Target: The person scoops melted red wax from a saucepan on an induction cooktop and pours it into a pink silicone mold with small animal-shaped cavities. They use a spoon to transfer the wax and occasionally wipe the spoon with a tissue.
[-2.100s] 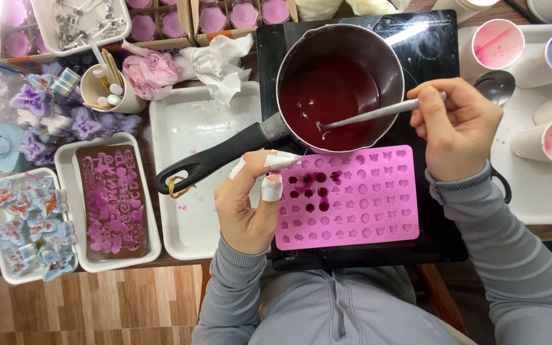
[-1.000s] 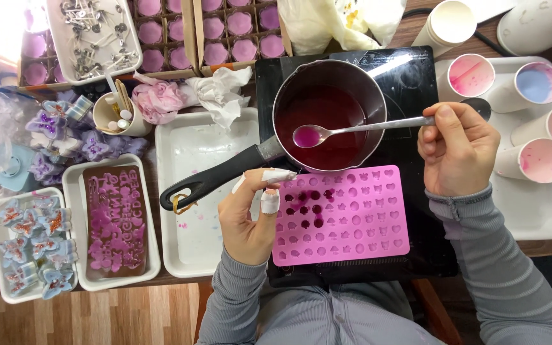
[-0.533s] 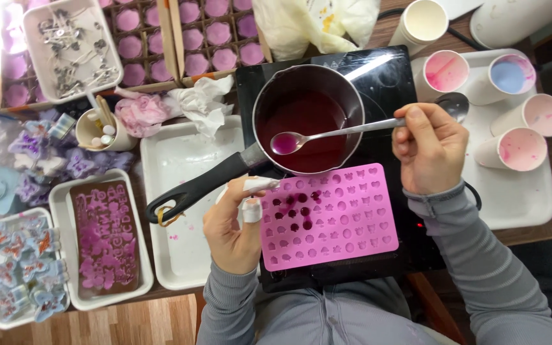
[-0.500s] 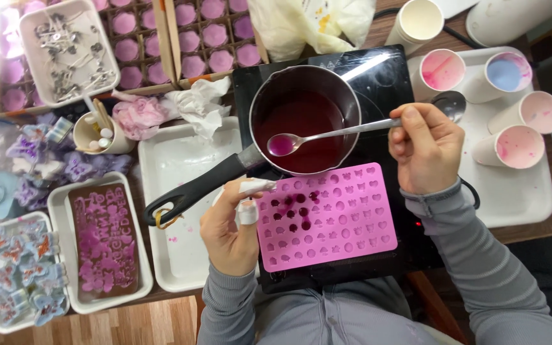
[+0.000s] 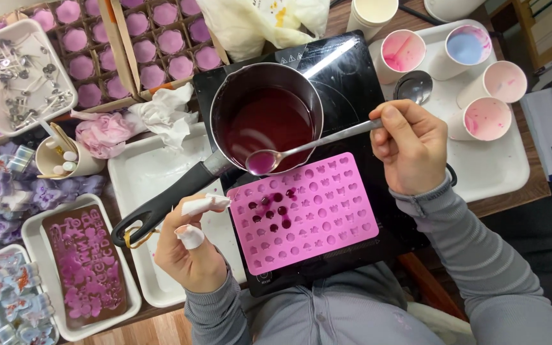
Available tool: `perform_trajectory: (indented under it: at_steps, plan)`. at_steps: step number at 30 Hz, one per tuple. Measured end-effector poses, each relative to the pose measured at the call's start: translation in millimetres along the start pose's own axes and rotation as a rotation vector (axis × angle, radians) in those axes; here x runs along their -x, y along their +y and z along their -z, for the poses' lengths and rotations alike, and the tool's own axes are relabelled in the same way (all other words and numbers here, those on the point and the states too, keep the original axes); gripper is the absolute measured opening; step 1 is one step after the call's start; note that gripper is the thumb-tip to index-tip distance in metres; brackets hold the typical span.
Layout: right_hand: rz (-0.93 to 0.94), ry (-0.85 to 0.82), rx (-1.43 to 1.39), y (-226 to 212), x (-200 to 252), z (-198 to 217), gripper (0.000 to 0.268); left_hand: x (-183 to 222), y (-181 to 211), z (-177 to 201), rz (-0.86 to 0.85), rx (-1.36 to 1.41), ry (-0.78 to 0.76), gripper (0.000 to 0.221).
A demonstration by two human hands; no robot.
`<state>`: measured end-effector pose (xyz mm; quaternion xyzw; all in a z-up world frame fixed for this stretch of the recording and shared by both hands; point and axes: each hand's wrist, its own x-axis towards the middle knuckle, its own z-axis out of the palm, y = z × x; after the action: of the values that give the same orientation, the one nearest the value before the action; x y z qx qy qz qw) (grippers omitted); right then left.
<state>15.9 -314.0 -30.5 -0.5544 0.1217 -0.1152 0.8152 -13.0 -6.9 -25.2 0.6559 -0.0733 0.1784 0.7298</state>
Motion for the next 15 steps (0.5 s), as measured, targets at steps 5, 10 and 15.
perform_trajectory:
  at_steps: [5,10,15]
  plan:
    - [-0.012,-0.027,0.012,-7,14,12,0.016,-2,-3,5,-0.015,-0.005,0.042,0.054]
    - [-0.037,-0.021,0.034,-7,28,31,0.015,-5,-3,9,-0.038,-0.033,0.071,0.054]
    - [-0.052,-0.04,0.103,0,40,51,0.016,-5,-1,7,-0.025,-0.025,0.058,0.054]
